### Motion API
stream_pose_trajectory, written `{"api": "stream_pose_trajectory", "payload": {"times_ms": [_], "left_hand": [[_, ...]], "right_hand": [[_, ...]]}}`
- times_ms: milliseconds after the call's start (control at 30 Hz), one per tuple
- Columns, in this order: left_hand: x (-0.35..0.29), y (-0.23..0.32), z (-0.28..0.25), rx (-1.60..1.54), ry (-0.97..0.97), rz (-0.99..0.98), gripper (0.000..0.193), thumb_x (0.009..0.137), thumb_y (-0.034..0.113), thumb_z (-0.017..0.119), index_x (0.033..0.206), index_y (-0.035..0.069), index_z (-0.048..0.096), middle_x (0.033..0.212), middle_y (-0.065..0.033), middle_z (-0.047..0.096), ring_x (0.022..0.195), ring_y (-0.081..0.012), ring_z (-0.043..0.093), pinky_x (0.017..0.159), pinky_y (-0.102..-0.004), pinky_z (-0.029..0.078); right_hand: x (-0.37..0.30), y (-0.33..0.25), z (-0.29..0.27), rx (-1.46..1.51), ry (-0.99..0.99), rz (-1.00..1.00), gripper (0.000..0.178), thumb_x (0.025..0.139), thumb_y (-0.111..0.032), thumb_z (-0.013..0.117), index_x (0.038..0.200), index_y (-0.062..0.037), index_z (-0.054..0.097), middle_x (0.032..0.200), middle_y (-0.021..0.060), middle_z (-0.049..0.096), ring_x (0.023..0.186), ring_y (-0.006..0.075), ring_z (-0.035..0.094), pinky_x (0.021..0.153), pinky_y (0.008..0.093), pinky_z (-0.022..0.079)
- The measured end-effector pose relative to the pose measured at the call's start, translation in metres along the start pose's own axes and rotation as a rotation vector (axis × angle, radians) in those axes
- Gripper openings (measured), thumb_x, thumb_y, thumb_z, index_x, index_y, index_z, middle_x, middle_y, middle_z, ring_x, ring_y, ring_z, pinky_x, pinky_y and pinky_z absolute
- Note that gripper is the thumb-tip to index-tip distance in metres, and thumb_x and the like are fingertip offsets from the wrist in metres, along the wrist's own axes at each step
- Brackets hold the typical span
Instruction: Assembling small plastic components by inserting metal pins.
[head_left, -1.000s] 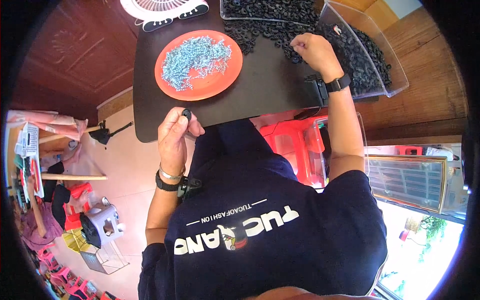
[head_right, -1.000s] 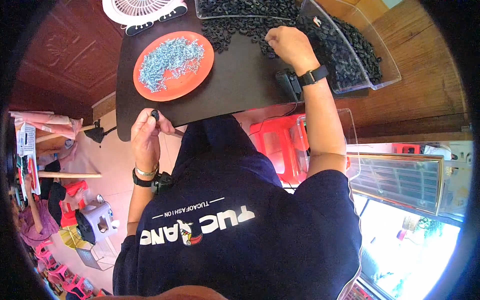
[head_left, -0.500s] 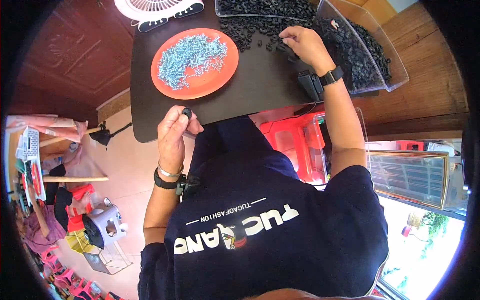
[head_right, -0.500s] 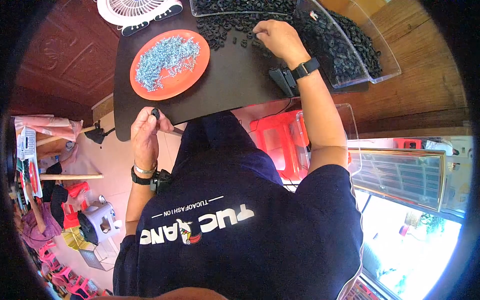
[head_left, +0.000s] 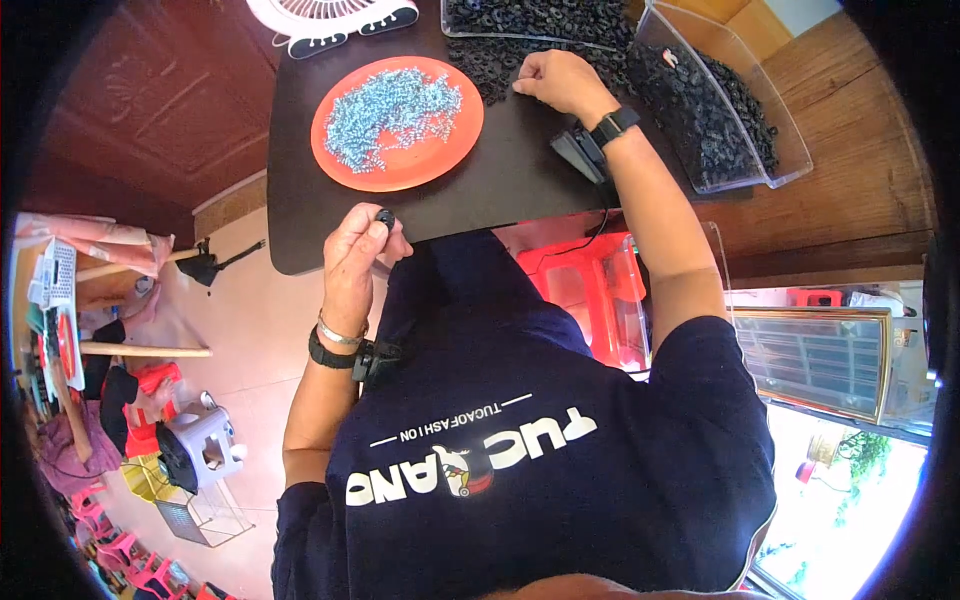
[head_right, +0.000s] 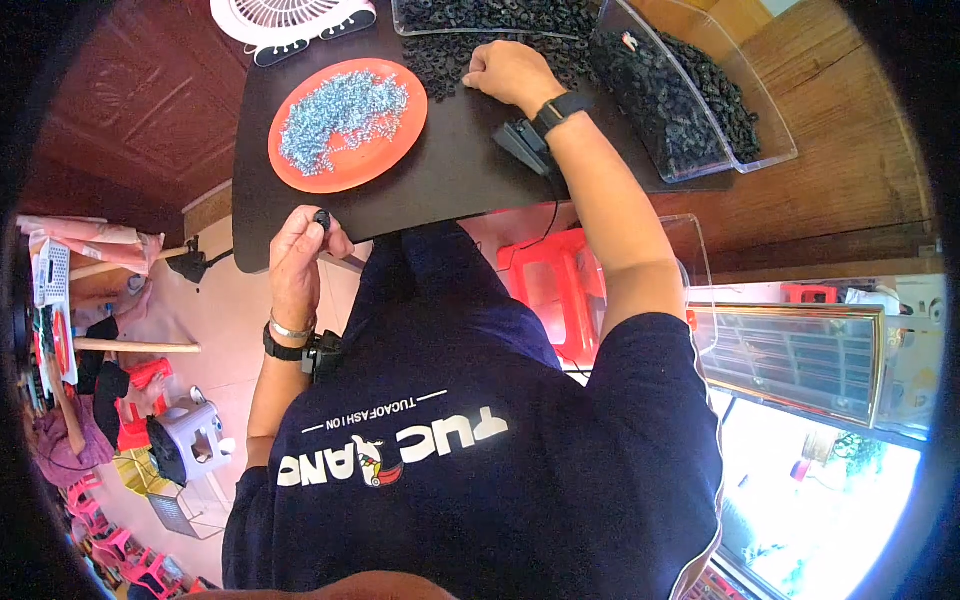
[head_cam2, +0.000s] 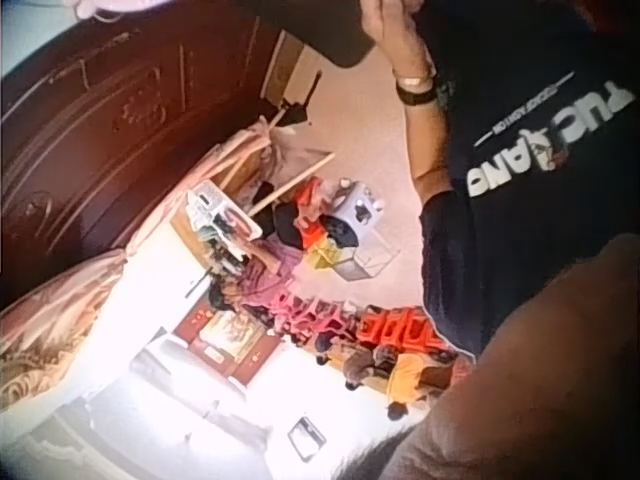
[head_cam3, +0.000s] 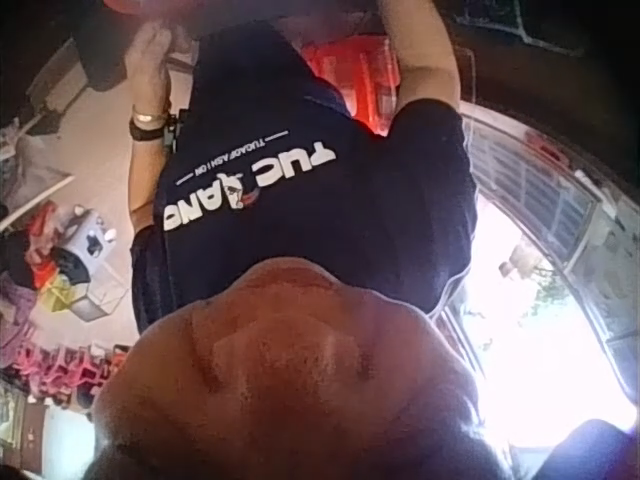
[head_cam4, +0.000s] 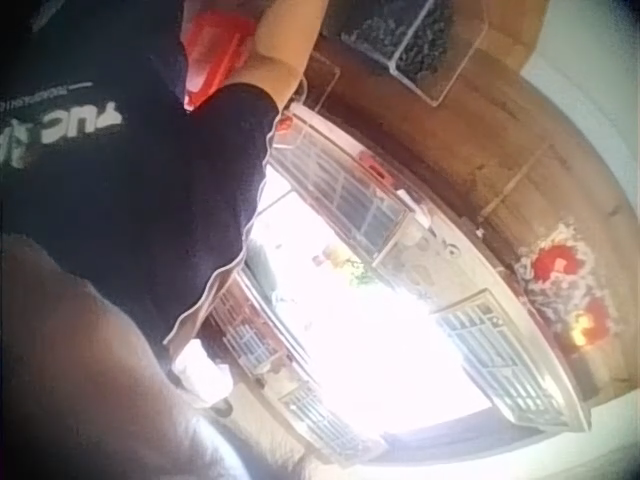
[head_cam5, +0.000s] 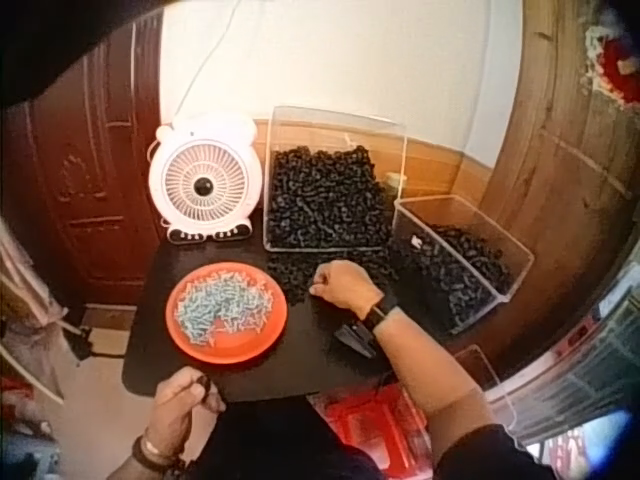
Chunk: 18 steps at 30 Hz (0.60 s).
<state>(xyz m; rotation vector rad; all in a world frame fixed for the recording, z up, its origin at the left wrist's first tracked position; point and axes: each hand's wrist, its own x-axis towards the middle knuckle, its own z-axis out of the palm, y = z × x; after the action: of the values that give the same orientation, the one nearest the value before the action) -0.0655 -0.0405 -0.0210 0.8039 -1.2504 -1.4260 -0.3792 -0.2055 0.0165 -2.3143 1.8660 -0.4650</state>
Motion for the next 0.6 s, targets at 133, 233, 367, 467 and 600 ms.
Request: {"api": "stream_pose_trajectory", "payload": {"times_ms": [133, 233, 367, 467, 600], "left_hand": [[0.000, 0.000, -0.001, -0.002, -0.009, 0.013, 0.028, 0.091, 0.026, 0.051, 0.090, -0.001, 0.055, 0.070, -0.0052, 0.056, 0.066, -0.0135, 0.056, 0.064, -0.0254, 0.045], [0.000, -0.001, -0.001, -0.006, -0.020, 0.019, 0.027, 0.091, 0.025, 0.050, 0.090, -0.002, 0.055, 0.070, -0.0052, 0.056, 0.066, -0.0130, 0.056, 0.065, -0.0252, 0.045], [-0.003, -0.002, -0.001, -0.036, -0.005, 0.044, 0.026, 0.091, 0.024, 0.050, 0.091, -0.002, 0.056, 0.070, -0.0047, 0.057, 0.065, -0.0119, 0.055, 0.064, -0.0241, 0.044], [-0.005, 0.004, 0.001, -0.014, -0.006, 0.028, 0.025, 0.091, 0.023, 0.050, 0.091, -0.001, 0.057, 0.070, -0.0042, 0.058, 0.064, -0.0107, 0.054, 0.064, -0.0230, 0.043], [-0.001, 0.009, 0.009, 0.086, -0.003, 0.081, 0.027, 0.090, 0.023, 0.050, 0.095, -0.002, 0.058, 0.072, -0.0038, 0.060, 0.066, -0.0084, 0.054, 0.061, -0.0221, 0.041]], "right_hand": [[0.005, -0.001, -0.003, -0.086, -0.049, -0.031, 0.019, 0.072, -0.024, 0.067, 0.081, -0.0080, 0.065, 0.074, 0.0127, 0.065, 0.073, 0.0296, 0.063, 0.067, 0.0398, 0.048], [0.003, 0.007, -0.007, 0.103, -0.005, -0.101, 0.015, 0.071, -0.018, 0.067, 0.081, -0.0072, 0.066, 0.074, 0.0094, 0.065, 0.066, 0.0216, 0.062, 0.061, 0.0339, 0.048], [-0.024, -0.031, -0.030, 0.710, -0.175, -0.031, 0.016, 0.081, -0.016, 0.066, 0.089, -0.0025, 0.065, 0.077, 0.0020, 0.065, 0.069, 0.0075, 0.057, 0.063, 0.0219, 0.046], [-0.048, -0.071, -0.033, 0.984, -0.267, -0.066, 0.017, 0.086, -0.018, 0.063, 0.093, -0.0029, 0.064, 0.082, 0.0028, 0.066, 0.072, 0.0065, 0.056, 0.070, 0.0209, 0.046], [-0.070, -0.115, -0.024, 1.163, -0.344, -0.136, 0.014, 0.087, -0.016, 0.062, 0.092, -0.0030, 0.064, 0.082, 0.0027, 0.066, 0.072, 0.0068, 0.056, 0.070, 0.0209, 0.046]]}}
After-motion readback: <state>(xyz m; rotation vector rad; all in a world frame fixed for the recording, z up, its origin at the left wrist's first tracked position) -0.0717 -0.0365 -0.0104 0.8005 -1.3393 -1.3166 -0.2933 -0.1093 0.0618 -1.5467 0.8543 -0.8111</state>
